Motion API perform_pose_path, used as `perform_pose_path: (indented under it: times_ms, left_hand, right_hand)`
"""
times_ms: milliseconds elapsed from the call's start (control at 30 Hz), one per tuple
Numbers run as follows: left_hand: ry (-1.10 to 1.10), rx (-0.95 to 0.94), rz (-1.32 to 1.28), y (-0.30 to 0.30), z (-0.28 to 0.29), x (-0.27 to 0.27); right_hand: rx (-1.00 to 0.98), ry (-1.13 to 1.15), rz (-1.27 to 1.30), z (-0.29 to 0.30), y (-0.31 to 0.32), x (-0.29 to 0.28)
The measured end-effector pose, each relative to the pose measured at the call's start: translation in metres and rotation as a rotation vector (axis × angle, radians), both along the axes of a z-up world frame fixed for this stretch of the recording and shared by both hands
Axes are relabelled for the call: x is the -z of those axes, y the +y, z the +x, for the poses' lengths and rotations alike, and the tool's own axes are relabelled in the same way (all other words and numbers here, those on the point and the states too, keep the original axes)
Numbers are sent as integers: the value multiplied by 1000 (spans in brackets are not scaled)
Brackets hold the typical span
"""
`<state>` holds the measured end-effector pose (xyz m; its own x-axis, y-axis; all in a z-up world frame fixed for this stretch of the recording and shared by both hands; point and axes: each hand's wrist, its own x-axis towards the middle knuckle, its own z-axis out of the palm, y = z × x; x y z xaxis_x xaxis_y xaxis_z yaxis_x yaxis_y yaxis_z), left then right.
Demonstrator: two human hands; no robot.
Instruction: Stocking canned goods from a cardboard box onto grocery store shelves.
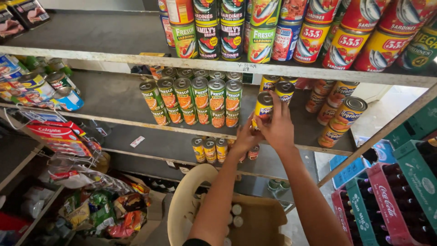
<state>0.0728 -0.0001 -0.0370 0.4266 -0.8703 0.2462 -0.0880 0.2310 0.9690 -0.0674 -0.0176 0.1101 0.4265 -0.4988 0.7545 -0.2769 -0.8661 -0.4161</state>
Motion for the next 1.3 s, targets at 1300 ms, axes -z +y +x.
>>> perform_pose_path:
  times_ms: [1300]
  left_hand:
    - [717, 4, 180, 134, -68, 235]
  right_hand:
    - [-207, 266, 272, -65, 99, 260]
